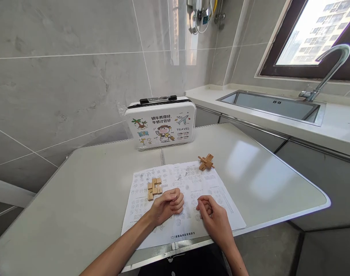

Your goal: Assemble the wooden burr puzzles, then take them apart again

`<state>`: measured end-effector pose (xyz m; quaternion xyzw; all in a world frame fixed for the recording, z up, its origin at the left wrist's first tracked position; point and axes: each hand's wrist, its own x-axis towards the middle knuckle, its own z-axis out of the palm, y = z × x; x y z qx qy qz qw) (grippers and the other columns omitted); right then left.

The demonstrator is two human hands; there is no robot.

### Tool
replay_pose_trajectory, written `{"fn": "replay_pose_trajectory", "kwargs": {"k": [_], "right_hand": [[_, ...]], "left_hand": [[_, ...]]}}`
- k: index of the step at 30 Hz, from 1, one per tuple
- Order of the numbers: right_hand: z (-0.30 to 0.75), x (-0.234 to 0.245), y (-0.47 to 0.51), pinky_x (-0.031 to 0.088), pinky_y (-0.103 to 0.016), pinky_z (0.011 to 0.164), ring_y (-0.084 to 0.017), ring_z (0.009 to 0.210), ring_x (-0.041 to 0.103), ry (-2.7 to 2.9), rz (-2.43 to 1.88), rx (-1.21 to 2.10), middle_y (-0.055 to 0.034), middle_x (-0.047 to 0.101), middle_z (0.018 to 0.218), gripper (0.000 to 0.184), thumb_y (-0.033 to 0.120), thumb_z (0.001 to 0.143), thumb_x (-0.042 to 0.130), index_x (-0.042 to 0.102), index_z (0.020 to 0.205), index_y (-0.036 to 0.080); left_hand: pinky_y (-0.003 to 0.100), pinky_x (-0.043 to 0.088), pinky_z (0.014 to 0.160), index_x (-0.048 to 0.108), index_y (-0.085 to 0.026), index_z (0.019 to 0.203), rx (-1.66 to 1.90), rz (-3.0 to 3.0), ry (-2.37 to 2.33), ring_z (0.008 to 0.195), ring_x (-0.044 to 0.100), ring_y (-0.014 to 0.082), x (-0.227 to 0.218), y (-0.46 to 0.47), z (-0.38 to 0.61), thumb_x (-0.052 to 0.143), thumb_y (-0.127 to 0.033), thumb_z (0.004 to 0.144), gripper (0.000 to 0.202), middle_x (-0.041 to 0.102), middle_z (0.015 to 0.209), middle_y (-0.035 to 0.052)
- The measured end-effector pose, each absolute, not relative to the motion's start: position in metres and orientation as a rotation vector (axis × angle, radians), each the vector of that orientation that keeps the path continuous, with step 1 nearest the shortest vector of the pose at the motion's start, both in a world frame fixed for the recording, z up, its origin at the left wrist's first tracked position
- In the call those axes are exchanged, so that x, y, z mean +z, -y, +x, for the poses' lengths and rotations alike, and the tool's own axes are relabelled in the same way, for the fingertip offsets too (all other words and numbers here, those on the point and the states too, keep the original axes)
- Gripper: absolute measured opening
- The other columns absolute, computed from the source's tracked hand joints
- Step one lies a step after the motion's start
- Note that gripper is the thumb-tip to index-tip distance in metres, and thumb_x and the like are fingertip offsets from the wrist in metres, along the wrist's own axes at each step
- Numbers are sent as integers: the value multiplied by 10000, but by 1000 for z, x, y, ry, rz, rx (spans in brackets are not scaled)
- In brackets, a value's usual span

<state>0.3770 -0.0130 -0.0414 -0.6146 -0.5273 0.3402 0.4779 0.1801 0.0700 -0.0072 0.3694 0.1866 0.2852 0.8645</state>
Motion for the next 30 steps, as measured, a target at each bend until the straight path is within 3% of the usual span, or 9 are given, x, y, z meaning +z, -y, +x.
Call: {"fn": "replay_pose_trajectory", "kwargs": {"k": [5, 9, 13, 15, 17, 19, 23, 30], "right_hand": [[379, -44, 13, 528, -293, 580, -181, 594, 616, 1298, -1498, 833, -71, 728, 771, 432, 618, 988, 556, 666, 990, 200], [380, -46, 13, 524, -285, 599, -173, 599, 613, 1313, -1501, 845, -58, 728, 778, 411, 601, 1002, 544, 659, 987, 208], [381, -44, 14, 517, -284, 604, -177, 614, 608, 1329, -1496, 861, -58, 728, 783, 401, 592, 1001, 549, 662, 992, 208], [381, -43, 14, 512, -288, 601, -180, 616, 601, 1329, -1497, 866, -59, 724, 779, 404, 599, 994, 555, 661, 986, 209], [381, -44, 14, 511, -291, 607, -182, 619, 597, 1324, -1496, 875, -58, 721, 781, 407, 604, 993, 551, 656, 984, 211], [381, -45, 14, 511, -294, 615, -182, 620, 595, 1319, -1488, 886, -58, 720, 788, 410, 609, 993, 548, 650, 989, 211], [381, -46, 14, 510, -305, 636, -185, 625, 591, 1302, -1472, 888, -64, 715, 800, 419, 612, 992, 553, 639, 1006, 202], [379, -43, 15, 504, -307, 631, -188, 633, 589, 1307, -1477, 884, -59, 715, 806, 410, 616, 996, 541, 638, 993, 218]], "left_hand": [[284, 225, 555, 382, -206, 689, 625, 791, -379, 542, 252, 88, -2, -71, 178, 695, -367, 854, 388, 308, 628, -60], [300, 331, 615, 490, -206, 763, 727, 1132, -483, 590, 359, 121, 16, -76, 160, 673, -442, 923, 339, 426, 663, -31], [345, 434, 824, 630, -209, 857, 816, 1826, -899, 850, 541, 203, 27, -82, 128, 659, -403, 962, 223, 602, 868, 43], [394, 444, 966, 669, -230, 973, 834, 2050, -978, 1104, 564, 266, 24, -85, 112, 683, -367, 951, 140, 653, 1102, 85], [448, 431, 1068, 657, -269, 1182, 807, 2167, -1047, 1307, 496, 310, 17, -87, 98, 732, -372, 920, 292, 602, 1348, 102], [494, 406, 1132, 595, -289, 1327, 745, 2242, -1104, 1404, 433, 335, 8, -90, 89, 802, -401, 863, 520, 531, 1471, 107], [516, 383, 1167, 512, -262, 1406, 663, 2325, -1133, 1391, 464, 342, -6, -97, 84, 856, -461, 805, 720, 547, 1464, 120], [522, 495, 1044, 484, -292, 1411, 661, 2270, -1250, 1234, 576, 340, -17, -101, 85, 831, -523, 811, 730, 603, 1379, 95]]}}
